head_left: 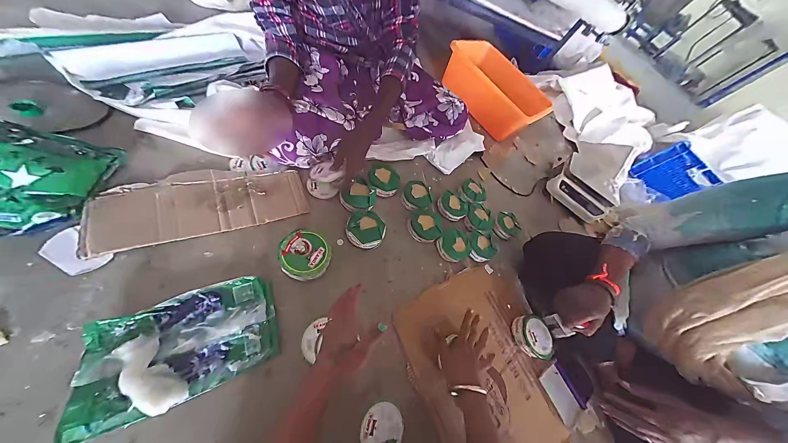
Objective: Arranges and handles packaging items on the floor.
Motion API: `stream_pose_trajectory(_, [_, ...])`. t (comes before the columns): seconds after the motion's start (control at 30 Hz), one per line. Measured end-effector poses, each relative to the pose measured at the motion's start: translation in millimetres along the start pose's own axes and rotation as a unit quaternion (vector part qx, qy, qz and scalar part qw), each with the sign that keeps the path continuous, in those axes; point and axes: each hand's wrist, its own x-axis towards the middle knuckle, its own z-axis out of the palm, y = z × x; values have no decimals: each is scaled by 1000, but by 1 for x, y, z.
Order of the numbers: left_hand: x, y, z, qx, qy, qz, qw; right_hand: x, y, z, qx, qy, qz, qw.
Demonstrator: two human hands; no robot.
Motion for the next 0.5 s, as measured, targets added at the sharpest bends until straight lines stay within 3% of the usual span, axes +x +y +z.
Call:
stream_pose_trajectory(0.13, [0,-2,5,-32,-10,-19,999,98,-49,-41,129,83,-92,984])
stream_pose_trajectory(0.27, [4,0,9,-29,-22,-20,999,209,-118,-39,151,57,5,987])
stream_pose_trajectory(0.37, [8,-4,6,-45,-2,-10,999,224,-154,-14,61,29,36,997])
stream_pose_trajectory(0.5, [13,-8,-4,-102,22,-21,994,181,-169,-3,23,-23,-80,996])
